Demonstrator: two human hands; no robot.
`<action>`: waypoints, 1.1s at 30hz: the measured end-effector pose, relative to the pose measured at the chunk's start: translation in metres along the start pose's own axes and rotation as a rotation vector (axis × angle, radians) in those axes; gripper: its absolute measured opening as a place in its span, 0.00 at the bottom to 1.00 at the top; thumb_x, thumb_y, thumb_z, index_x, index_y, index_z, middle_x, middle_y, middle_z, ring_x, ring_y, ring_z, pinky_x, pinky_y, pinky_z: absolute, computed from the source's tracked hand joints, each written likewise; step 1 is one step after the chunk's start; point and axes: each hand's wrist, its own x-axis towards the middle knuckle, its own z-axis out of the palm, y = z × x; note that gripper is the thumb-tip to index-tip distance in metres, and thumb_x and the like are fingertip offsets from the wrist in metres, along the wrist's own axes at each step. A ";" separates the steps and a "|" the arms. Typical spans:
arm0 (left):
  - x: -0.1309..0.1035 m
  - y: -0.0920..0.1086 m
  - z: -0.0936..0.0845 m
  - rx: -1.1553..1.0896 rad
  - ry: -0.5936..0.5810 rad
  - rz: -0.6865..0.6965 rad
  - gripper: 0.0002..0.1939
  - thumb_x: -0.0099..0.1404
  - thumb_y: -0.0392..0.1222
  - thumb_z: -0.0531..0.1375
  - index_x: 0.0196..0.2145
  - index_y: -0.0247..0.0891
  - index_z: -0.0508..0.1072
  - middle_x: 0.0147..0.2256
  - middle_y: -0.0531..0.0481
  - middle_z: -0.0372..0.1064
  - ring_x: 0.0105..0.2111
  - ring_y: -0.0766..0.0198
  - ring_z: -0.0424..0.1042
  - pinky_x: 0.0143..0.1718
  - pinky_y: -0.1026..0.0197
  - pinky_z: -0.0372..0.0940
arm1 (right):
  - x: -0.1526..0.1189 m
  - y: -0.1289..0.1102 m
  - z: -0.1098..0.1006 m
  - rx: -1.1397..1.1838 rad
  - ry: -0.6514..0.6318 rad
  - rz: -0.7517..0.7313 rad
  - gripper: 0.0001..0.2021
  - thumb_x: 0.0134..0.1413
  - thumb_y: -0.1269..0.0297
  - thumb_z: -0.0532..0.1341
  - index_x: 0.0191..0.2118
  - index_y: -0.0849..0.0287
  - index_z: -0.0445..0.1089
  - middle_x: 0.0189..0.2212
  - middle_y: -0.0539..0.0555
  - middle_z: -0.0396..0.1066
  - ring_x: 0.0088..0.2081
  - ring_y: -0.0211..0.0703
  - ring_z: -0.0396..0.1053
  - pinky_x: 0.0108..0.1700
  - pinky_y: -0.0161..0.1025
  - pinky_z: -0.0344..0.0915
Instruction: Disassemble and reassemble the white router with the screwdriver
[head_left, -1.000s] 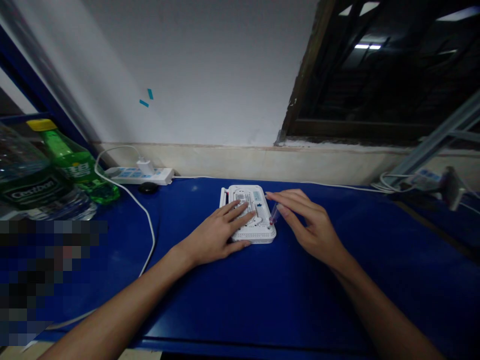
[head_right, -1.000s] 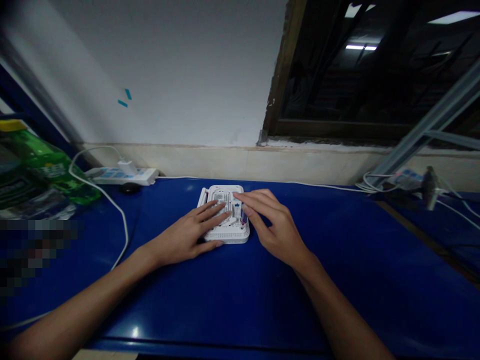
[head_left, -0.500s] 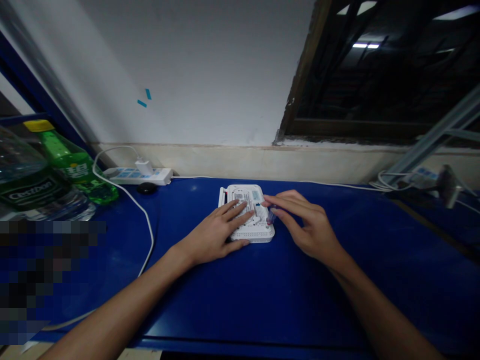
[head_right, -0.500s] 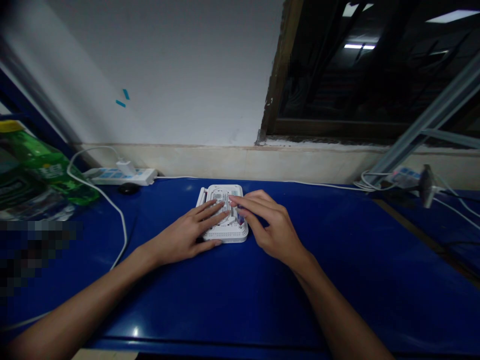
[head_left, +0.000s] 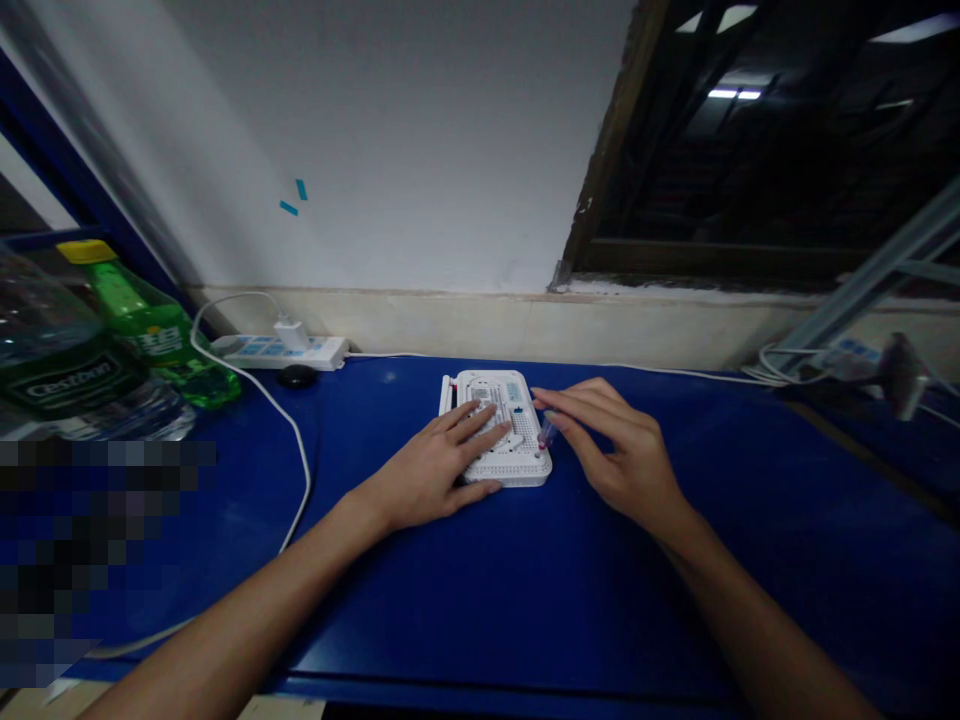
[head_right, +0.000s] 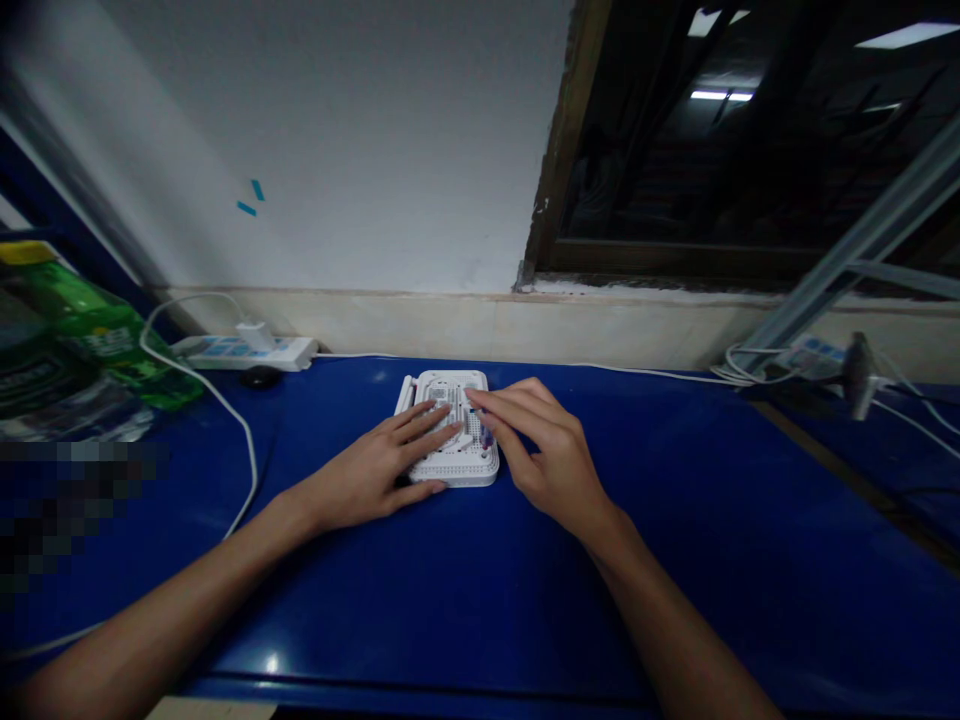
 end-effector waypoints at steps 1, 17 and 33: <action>0.000 0.000 0.000 0.000 0.000 0.000 0.37 0.72 0.56 0.56 0.71 0.45 0.45 0.71 0.46 0.38 0.70 0.50 0.38 0.69 0.45 0.44 | 0.000 0.001 0.001 -0.013 0.018 -0.002 0.18 0.61 0.74 0.62 0.54 0.50 0.73 0.43 0.53 0.77 0.42 0.47 0.71 0.45 0.48 0.68; 0.000 0.000 0.000 -0.038 0.022 0.006 0.38 0.72 0.56 0.56 0.71 0.49 0.43 0.71 0.48 0.38 0.70 0.49 0.39 0.69 0.43 0.46 | 0.001 0.001 0.002 -0.046 0.050 0.055 0.11 0.59 0.68 0.65 0.47 0.53 0.78 0.32 0.54 0.72 0.37 0.46 0.68 0.38 0.45 0.67; 0.000 0.001 0.000 -0.014 0.019 0.004 0.37 0.72 0.56 0.56 0.71 0.48 0.44 0.71 0.48 0.37 0.70 0.49 0.39 0.69 0.43 0.46 | 0.001 0.000 0.002 -0.042 -0.041 0.064 0.16 0.63 0.68 0.61 0.55 0.50 0.73 0.40 0.55 0.74 0.45 0.48 0.69 0.45 0.48 0.68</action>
